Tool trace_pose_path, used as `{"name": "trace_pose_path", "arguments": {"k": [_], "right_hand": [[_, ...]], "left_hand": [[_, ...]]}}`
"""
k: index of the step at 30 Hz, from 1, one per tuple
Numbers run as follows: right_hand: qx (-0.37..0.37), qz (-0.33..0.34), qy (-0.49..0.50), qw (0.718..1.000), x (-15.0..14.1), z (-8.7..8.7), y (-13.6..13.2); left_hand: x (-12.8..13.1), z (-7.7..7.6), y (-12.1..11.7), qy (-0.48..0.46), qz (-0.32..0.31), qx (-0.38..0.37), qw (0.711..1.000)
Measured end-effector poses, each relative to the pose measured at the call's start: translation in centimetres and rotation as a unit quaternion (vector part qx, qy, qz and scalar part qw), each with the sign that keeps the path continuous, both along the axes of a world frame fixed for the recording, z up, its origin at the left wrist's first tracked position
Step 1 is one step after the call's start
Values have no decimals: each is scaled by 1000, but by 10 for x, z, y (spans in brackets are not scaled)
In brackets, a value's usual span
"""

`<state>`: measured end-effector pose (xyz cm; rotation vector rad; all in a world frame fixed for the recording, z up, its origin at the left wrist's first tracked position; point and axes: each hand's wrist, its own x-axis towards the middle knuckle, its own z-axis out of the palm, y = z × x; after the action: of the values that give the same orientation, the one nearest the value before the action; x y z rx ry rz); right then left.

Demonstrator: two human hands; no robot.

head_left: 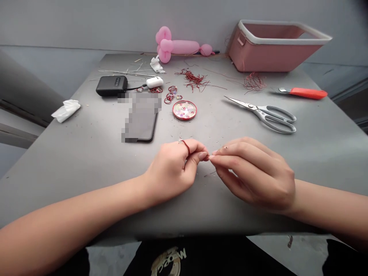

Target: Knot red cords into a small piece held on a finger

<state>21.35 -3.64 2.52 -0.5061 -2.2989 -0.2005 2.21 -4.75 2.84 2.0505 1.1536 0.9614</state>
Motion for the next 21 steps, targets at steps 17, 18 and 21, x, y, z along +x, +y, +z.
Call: {"name": "trace_pose_path", "arguments": {"k": [17, 18, 21], "right_hand": [[134, 4, 15, 991, 3, 3, 15], [142, 4, 10, 990, 3, 3, 15], [161, 2, -7, 987, 4, 7, 15]], "left_hand": [[-5, -3, 2, -82, 15, 163, 983], [-5, -3, 2, -82, 20, 161, 983], [-4, 0, 1, -91, 45, 111, 989]]}}
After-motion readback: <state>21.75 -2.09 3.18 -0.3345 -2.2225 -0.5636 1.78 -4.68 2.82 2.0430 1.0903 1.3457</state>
